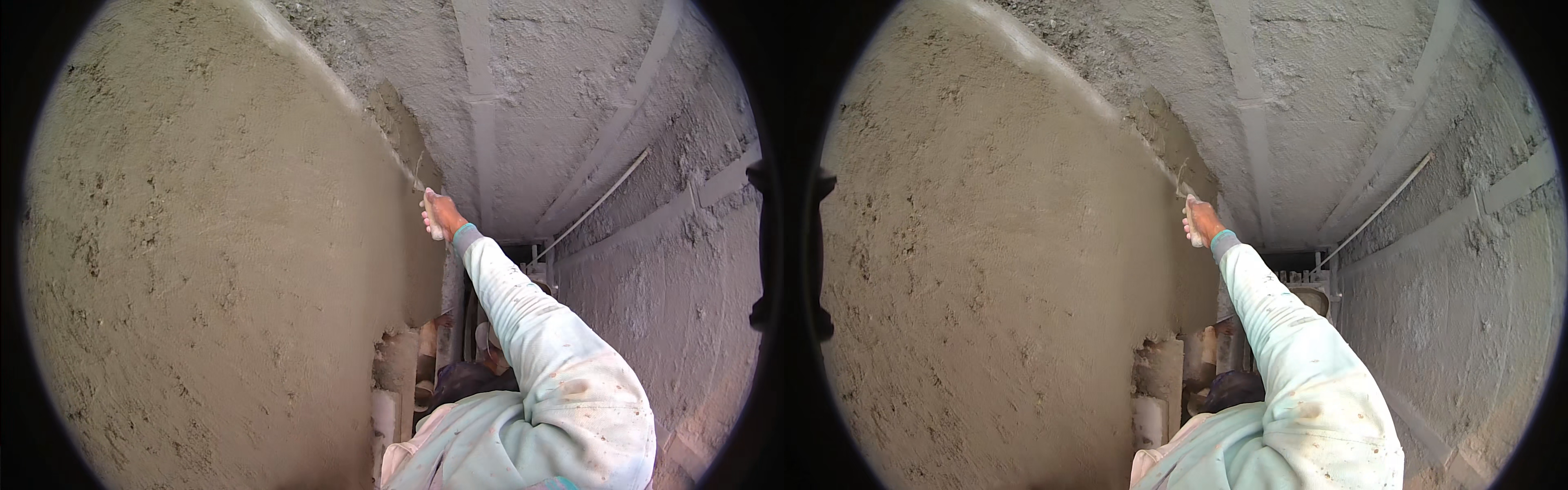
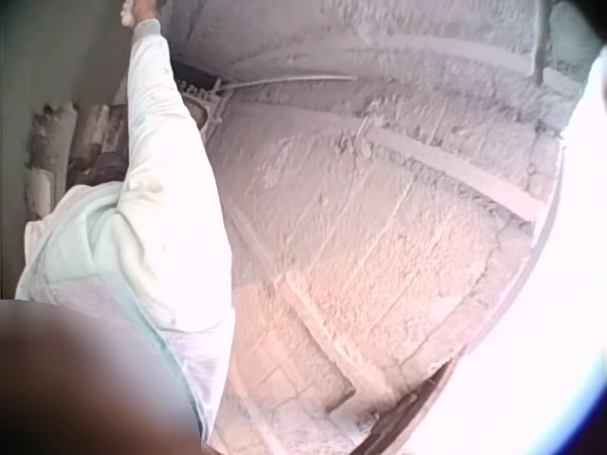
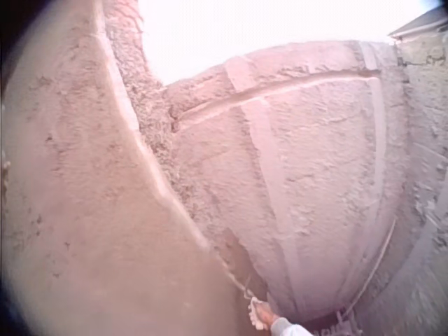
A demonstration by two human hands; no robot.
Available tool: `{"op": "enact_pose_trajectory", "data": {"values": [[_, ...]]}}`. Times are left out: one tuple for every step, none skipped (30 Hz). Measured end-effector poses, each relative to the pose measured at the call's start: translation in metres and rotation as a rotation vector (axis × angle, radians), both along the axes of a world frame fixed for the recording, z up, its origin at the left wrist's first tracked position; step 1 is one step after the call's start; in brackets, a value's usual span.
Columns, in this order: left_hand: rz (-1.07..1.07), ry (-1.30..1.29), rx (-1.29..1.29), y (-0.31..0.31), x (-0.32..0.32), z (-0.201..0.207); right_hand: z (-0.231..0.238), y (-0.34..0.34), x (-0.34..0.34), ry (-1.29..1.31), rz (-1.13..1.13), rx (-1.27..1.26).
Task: The person scoops wet plaster from a bucket with a trowel and applies it to a curved concrete wall, smoothing the surface in repeated strokes. The person works on a narrow wooden plank walkway inside a cylindrical shaft.
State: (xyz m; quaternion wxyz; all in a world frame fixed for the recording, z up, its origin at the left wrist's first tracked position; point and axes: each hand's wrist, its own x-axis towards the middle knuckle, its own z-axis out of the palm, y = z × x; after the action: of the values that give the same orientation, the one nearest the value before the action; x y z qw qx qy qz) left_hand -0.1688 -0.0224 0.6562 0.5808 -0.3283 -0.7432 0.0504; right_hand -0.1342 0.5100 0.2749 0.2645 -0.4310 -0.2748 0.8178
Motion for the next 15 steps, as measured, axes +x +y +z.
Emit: {"op": "enact_pose_trajectory", "data": {"values": [[0.007,0.002,-0.001,0.001,0.000,0.001,0.002,0.012,-0.007,-0.018,0.033,0.011],[0.020,-0.001,-0.005,0.001,0.000,0.001,0.006,0.025,-0.013,-0.046,0.059,0.022],[0.035,-0.006,-0.010,0.001,0.001,0.002,0.011,0.038,-0.019,-0.058,0.094,-0.009],[0.053,-0.012,-0.014,0.000,0.001,0.002,0.018,0.050,-0.022,-0.057,0.101,0.037],[0.084,-0.016,-0.025,-0.001,0.001,0.002,0.026,0.061,-0.025,-0.090,0.094,0.075],[0.117,-0.020,-0.038,-0.002,0.002,0.002,0.036,0.071,-0.026,-0.124,0.097,0.096],[0.146,-0.026,-0.051,-0.004,0.002,0.002,0.046,0.080,-0.027,-0.177,0.106,0.143],[0.157,-0.023,-0.059,-0.004,0.001,0.002,0.057,0.086,-0.027,-0.176,0.112,0.187],[0.170,-0.024,-0.071,-0.005,0.001,0.002,0.067,0.091,-0.027,-0.177,0.124,0.222],[0.185,-0.025,-0.084,-0.007,0.001,0.002,0.078,0.092,-0.026,-0.190,0.128,0.250],[0.193,-0.025,-0.094,-0.007,0.001,0.002,0.089,0.091,-0.025,-0.185,0.135,0.271],[0.200,-0.022,-0.100,-0.008,0.001,0.003,0.101,0.089,-0.024,-0.194,0.147,0.327],[0.203,-0.017,-0.107,-0.008,0.001,0.003,0.113,0.085,-0.023,-0.215,0.153,0.373],[0.203,-0.017,-0.109,-0.008,0.001,0.003,0.124,0.079,-0.022,-0.239,0.166,0.402],[0.201,-0.017,-0.111,-0.007,0.001,0.004,0.136,0.073,-0.020,-0.257,0.154,0.462]]}}
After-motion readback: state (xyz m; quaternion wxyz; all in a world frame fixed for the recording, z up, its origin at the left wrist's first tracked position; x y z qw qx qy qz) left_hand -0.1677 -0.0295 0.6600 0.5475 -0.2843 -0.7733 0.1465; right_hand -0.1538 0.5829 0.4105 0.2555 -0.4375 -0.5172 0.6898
